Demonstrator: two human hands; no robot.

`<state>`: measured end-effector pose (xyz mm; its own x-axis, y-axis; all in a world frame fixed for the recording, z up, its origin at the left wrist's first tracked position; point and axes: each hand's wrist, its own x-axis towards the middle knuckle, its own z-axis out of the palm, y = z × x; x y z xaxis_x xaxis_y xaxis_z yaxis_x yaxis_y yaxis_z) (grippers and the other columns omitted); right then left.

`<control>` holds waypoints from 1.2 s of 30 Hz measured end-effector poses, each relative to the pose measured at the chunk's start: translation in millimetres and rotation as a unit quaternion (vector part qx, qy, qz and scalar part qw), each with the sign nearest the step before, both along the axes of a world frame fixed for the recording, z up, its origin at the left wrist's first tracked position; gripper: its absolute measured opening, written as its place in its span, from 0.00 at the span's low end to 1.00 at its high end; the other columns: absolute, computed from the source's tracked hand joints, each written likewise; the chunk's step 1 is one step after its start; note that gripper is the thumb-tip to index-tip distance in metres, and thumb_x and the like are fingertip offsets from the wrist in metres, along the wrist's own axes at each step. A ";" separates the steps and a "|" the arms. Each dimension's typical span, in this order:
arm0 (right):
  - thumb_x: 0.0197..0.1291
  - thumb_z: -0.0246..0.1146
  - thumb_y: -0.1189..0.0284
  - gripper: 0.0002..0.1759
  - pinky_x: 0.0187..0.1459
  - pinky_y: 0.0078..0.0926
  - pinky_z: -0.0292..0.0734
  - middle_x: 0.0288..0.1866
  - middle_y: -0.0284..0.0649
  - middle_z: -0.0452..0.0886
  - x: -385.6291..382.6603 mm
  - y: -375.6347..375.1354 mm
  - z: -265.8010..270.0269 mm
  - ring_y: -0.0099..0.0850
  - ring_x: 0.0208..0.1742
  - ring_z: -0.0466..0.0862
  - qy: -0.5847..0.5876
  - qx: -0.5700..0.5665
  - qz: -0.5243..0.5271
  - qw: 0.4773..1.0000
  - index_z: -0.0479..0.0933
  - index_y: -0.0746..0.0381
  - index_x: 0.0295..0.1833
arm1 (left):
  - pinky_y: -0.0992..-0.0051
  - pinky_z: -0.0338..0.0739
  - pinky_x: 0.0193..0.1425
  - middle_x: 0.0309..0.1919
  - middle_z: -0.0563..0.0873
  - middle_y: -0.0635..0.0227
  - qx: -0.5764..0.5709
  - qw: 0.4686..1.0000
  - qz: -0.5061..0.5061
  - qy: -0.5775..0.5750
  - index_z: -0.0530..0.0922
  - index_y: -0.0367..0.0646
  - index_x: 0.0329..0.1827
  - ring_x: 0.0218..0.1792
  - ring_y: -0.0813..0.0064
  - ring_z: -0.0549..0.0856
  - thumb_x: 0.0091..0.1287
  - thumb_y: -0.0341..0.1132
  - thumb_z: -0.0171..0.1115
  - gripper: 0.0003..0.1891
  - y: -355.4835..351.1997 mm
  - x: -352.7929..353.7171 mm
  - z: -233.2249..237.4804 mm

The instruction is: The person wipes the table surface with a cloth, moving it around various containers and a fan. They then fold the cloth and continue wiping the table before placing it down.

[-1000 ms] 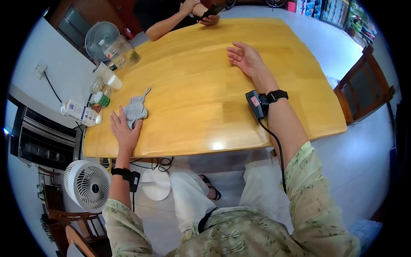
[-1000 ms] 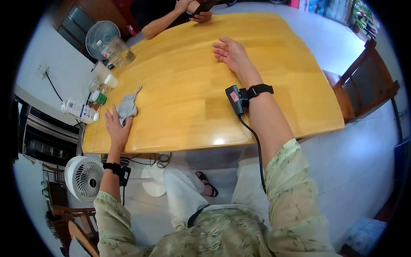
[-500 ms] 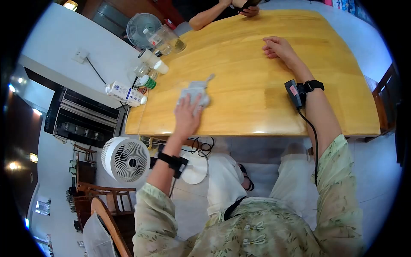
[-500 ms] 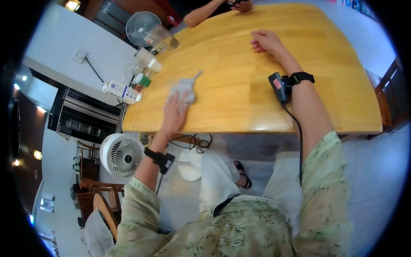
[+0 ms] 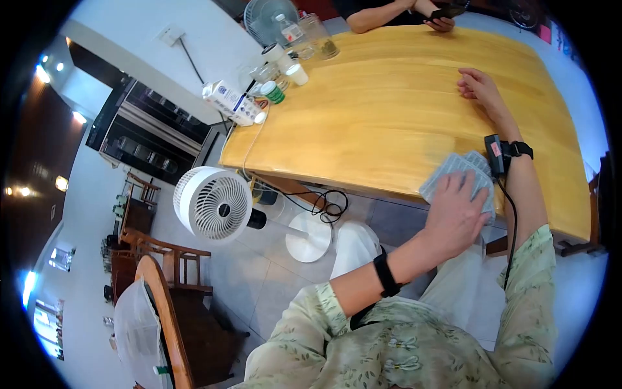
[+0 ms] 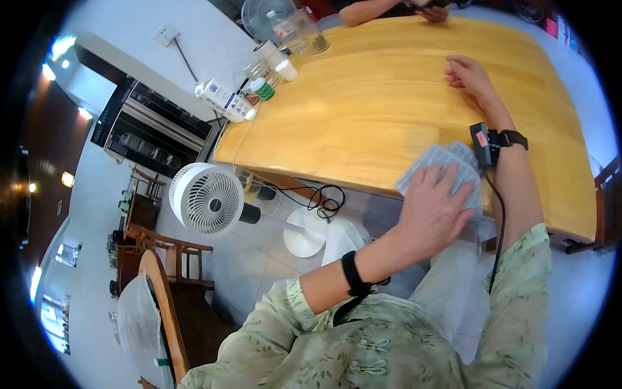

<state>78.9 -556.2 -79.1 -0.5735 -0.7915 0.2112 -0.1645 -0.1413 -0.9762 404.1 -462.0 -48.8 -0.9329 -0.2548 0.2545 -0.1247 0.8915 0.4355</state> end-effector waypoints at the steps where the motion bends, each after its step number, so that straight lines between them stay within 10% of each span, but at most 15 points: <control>1: 0.74 0.59 0.62 0.22 0.41 0.19 0.79 0.44 0.35 0.84 -2.0 -1.6 -0.8 0.22 0.38 0.82 0.025 0.010 -0.001 1.000 0.76 0.64 0.65 | 0.44 0.53 0.78 0.69 0.72 0.44 -0.001 1.000 0.007 0.001 0.76 0.44 0.67 0.73 0.39 0.65 0.64 0.49 0.67 0.31 -0.7 -5.5 -7.9; 10: 0.73 0.61 0.65 0.20 0.39 0.16 0.74 0.41 0.31 0.82 -18.5 -12.9 -23.3 0.19 0.36 0.78 0.071 -0.003 0.041 0.997 0.77 0.65 0.64 | 0.46 0.61 0.76 0.70 0.72 0.47 -0.097 0.979 -0.014 0.178 0.76 0.44 0.66 0.72 0.42 0.67 0.58 0.45 0.73 0.32 -48.5 16.7 -28.2; 19: 0.75 0.58 0.65 0.21 0.42 0.17 0.76 0.42 0.32 0.83 -9.4 -1.4 -13.8 0.19 0.38 0.80 0.057 0.005 0.028 0.998 0.75 0.65 0.67 | 0.47 0.61 0.75 0.69 0.76 0.55 -0.240 0.944 0.197 0.113 0.76 0.47 0.69 0.71 0.46 0.72 0.64 0.50 0.65 0.32 -190.8 149.6 -45.7; 36: 0.74 0.59 0.66 0.20 0.41 0.17 0.77 0.42 0.33 0.84 3.6 6.3 -3.0 0.19 0.37 0.82 0.018 0.003 0.002 1.000 0.77 0.65 0.64 | 0.45 0.48 0.81 0.80 0.61 0.53 -0.109 0.855 0.482 -0.158 0.61 0.53 0.81 0.80 0.46 0.58 0.74 0.61 0.43 0.36 -412.0 245.6 -24.5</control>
<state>82.4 -550.0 -82.0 -0.5625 -0.7953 0.2263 -0.1983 -0.1359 -0.9707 649.7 -874.0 -73.3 -0.3467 -0.9229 0.1674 -0.9281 0.3634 0.0811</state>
